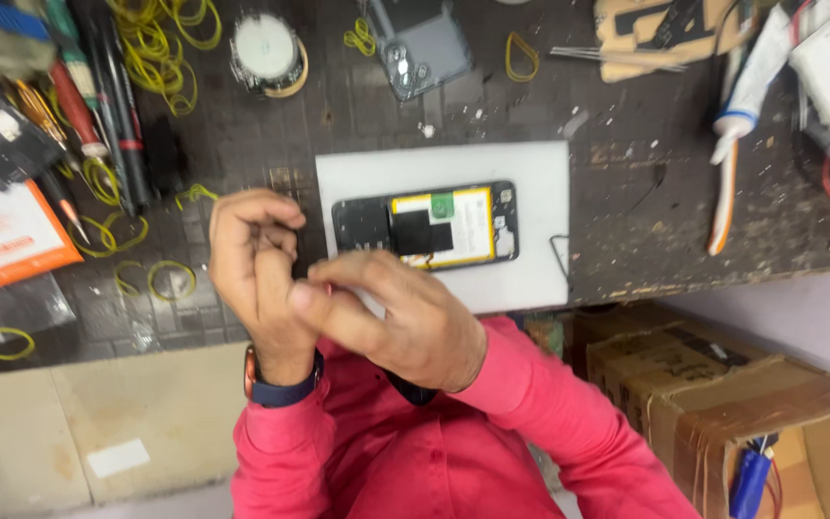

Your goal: The person uses a screwdriver to remove screws from a disassembled smartphone and a circular electronic component. They manipulate small parts and connectors on the workbench, handling the components one at a time.

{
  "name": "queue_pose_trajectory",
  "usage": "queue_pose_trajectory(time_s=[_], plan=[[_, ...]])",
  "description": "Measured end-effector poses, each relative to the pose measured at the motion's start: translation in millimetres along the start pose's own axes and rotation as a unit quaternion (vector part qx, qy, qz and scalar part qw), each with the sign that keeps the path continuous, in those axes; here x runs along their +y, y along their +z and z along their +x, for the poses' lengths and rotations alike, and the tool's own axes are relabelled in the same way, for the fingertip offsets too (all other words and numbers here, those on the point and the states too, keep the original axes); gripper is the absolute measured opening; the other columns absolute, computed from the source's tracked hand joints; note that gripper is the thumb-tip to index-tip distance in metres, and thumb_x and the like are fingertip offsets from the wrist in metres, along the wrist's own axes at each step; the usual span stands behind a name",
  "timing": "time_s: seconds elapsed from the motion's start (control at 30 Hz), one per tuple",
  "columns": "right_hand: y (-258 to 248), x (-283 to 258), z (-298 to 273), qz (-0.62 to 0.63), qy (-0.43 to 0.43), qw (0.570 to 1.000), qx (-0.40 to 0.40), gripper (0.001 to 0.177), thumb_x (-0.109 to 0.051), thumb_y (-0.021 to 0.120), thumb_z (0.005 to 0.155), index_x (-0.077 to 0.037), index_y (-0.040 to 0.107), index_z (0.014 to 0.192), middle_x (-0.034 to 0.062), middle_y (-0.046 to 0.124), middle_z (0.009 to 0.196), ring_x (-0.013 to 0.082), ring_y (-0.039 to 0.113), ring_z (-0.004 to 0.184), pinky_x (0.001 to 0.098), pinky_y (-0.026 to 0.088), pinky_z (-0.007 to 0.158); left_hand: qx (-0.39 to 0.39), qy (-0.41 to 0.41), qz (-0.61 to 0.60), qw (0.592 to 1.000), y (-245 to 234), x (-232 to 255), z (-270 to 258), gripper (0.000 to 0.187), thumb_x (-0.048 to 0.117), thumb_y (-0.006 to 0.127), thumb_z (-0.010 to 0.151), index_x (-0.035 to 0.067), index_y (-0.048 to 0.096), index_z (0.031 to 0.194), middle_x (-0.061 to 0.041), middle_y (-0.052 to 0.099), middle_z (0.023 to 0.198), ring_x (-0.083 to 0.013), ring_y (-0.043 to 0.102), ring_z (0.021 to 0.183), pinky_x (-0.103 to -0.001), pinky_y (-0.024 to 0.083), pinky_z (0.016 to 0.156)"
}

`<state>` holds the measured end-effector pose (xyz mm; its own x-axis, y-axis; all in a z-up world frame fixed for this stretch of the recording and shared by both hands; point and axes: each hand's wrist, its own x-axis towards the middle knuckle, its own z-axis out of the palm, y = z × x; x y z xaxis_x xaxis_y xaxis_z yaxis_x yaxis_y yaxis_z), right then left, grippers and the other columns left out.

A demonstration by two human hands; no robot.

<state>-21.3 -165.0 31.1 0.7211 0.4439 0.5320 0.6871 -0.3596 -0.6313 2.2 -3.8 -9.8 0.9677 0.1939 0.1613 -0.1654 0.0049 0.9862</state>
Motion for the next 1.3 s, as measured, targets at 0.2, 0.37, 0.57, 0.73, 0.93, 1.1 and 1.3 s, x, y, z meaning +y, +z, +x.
queue_pose_trajectory(time_s=[0.2, 0.37, 0.57, 0.73, 0.93, 1.1, 1.3], plan=[[16.3, 9.0, -2.9, -0.061, -0.075, 0.992, 0.075, 0.048, 0.006, 0.079, 0.096, -0.009, 0.056, 0.135, 0.0140, 0.058, 0.114, 0.0287, 0.066, 0.094, 0.0379, 0.061, 0.083, 0.000, 0.024, 0.044, 0.999, 2.8, 4.8, 5.5, 0.025, -0.007, 0.039, 0.092, -0.002, 0.060, 0.104, -0.007, 0.058, 0.109, -0.0095, 0.052, 0.090, -0.023, 0.042, 0.078], [24.6, 10.9, -7.9, -0.095, -0.066, 0.989, 0.095, 0.052, 0.008, 0.080, 0.093, -0.009, 0.055, 0.135, 0.0141, 0.057, 0.114, 0.0295, 0.065, 0.094, 0.0394, 0.062, 0.084, 0.000, 0.025, 0.067, 0.997, 3.1, 7.2, 4.6, 0.024, -0.007, 0.041, 0.092, -0.001, 0.061, 0.103, -0.006, 0.058, 0.106, -0.0096, 0.053, 0.085, -0.024, 0.043, 0.077], [21.2, -0.6, -3.0, -0.037, 0.006, 0.993, 0.113, 0.070, 0.017, 0.071, 0.093, -0.014, 0.037, 0.147, 0.0160, 0.058, 0.124, 0.0332, 0.068, 0.105, 0.0399, 0.060, 0.086, 0.003, 0.024, 0.059, 0.998, 5.2, 13.6, 7.0, 0.023, -0.007, 0.040, 0.090, -0.001, 0.060, 0.100, -0.007, 0.058, 0.102, -0.0108, 0.050, 0.084, -0.025, 0.041, 0.072], [19.5, -2.6, -6.3, -0.013, 0.021, 0.993, 0.116, 0.074, 0.016, 0.075, 0.091, -0.017, 0.036, 0.145, 0.0167, 0.063, 0.120, 0.0294, 0.069, 0.095, 0.0389, 0.059, 0.080, 0.004, 0.032, 0.067, 0.997, 5.4, 14.4, 6.5, 0.023, -0.008, 0.040, 0.089, -0.002, 0.060, 0.099, -0.008, 0.058, 0.101, -0.0123, 0.051, 0.085, -0.026, 0.042, 0.073], [18.8, -0.5, -5.5, -0.024, 0.022, 0.991, 0.127, 0.073, 0.010, 0.080, 0.092, -0.017, 0.036, 0.143, 0.0140, 0.060, 0.112, 0.0325, 0.071, 0.098, 0.0396, 0.060, 0.080, 0.003, 0.032, 0.073, 0.997, 5.1, 17.3, 7.1, 0.023, -0.008, 0.041, 0.089, -0.002, 0.060, 0.098, -0.009, 0.058, 0.098, -0.0148, 0.054, 0.084, -0.027, 0.045, 0.075], [8.8, -6.4, -3.1, 0.055, 0.057, 0.995, 0.068, 0.065, 0.019, 0.065, 0.096, -0.018, 0.035, 0.141, 0.0207, 0.067, 0.124, 0.0296, 0.072, 0.096, 0.0349, 0.060, 0.075, -0.003, 0.056, 0.081, 0.995, 6.2, 23.3, 11.2, 0.021, -0.008, 0.041, 0.088, -0.002, 0.060, 0.095, -0.009, 0.060, 0.098, -0.0152, 0.055, 0.084, -0.027, 0.045, 0.074], [8.5, -5.4, -0.6, -0.028, 0.051, 0.995, 0.083, 0.069, 0.007, 0.079, 0.095, -0.018, 0.037, 0.144, 0.0137, 0.063, 0.108, 0.0276, 0.071, 0.089, 0.0351, 0.060, 0.072, -0.011, 0.045, 0.079, 0.996, 5.0, 20.9, 11.3, 0.022, -0.008, 0.040, 0.087, -0.002, 0.060, 0.095, -0.010, 0.060, 0.097, -0.0163, 0.053, 0.081, -0.028, 0.044, 0.072]])
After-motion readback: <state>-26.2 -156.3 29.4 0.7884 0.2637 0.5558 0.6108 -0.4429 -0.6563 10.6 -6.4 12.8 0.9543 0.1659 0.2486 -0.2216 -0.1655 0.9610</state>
